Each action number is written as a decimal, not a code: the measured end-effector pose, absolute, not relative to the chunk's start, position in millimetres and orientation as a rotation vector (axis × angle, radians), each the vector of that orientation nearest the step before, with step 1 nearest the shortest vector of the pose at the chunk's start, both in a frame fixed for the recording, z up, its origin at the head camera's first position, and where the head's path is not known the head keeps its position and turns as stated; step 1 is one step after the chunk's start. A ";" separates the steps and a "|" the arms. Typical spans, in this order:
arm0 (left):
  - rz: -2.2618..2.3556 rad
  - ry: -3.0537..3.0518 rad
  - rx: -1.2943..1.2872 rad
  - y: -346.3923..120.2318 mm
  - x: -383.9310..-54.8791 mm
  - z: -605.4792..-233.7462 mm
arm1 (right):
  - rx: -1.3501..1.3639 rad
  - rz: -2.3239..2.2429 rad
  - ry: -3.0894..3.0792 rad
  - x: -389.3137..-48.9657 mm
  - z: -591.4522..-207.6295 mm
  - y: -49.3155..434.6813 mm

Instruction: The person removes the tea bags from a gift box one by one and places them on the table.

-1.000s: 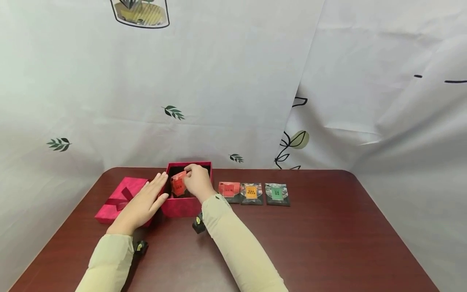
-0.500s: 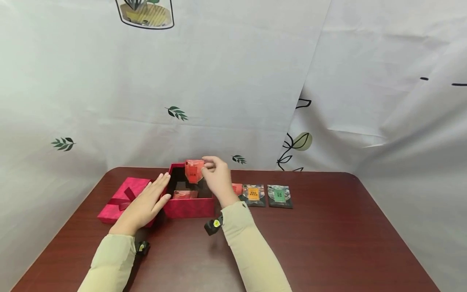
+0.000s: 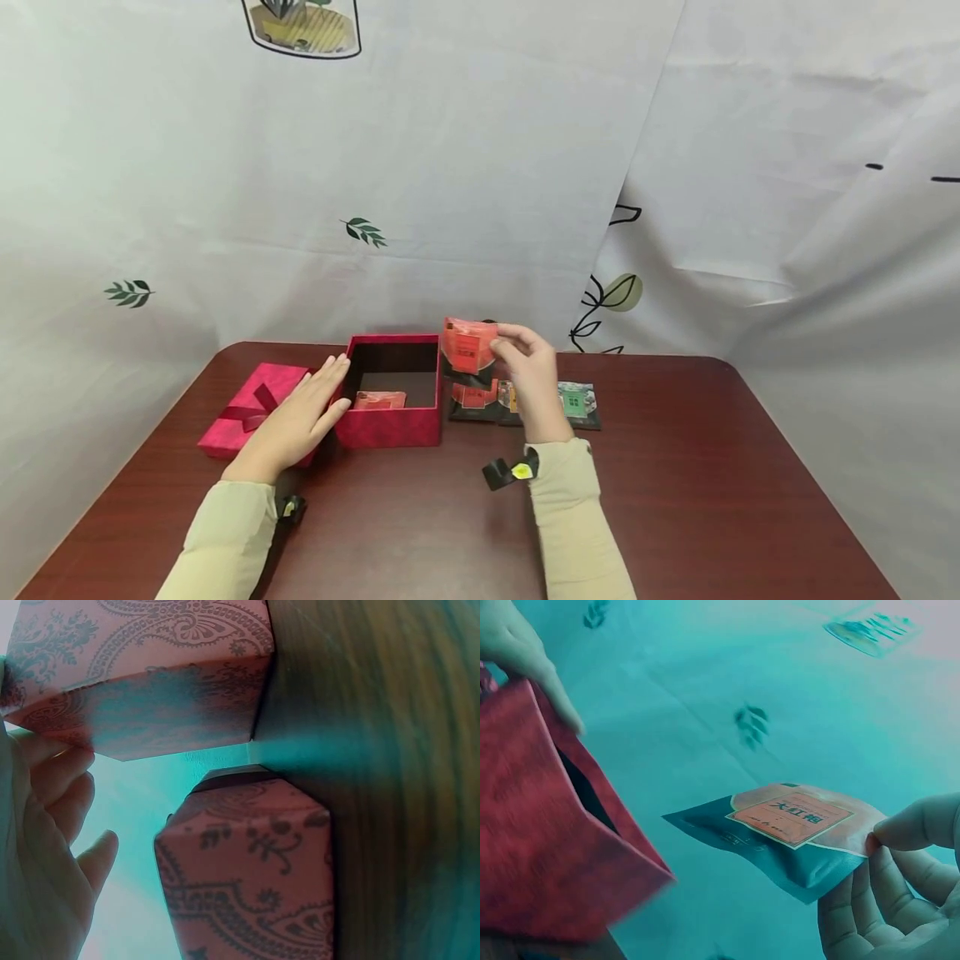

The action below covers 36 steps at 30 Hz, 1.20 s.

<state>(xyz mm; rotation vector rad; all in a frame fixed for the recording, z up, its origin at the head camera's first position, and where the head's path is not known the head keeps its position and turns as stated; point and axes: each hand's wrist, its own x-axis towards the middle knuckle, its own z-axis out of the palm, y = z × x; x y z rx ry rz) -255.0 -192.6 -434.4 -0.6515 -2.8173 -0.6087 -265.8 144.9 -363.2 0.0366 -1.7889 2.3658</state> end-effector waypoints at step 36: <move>-0.632 -2.800 -0.641 -192.3 -252.9 -436.9 | -0.473 2.114 -1.418 -252.3 -393.2 313.0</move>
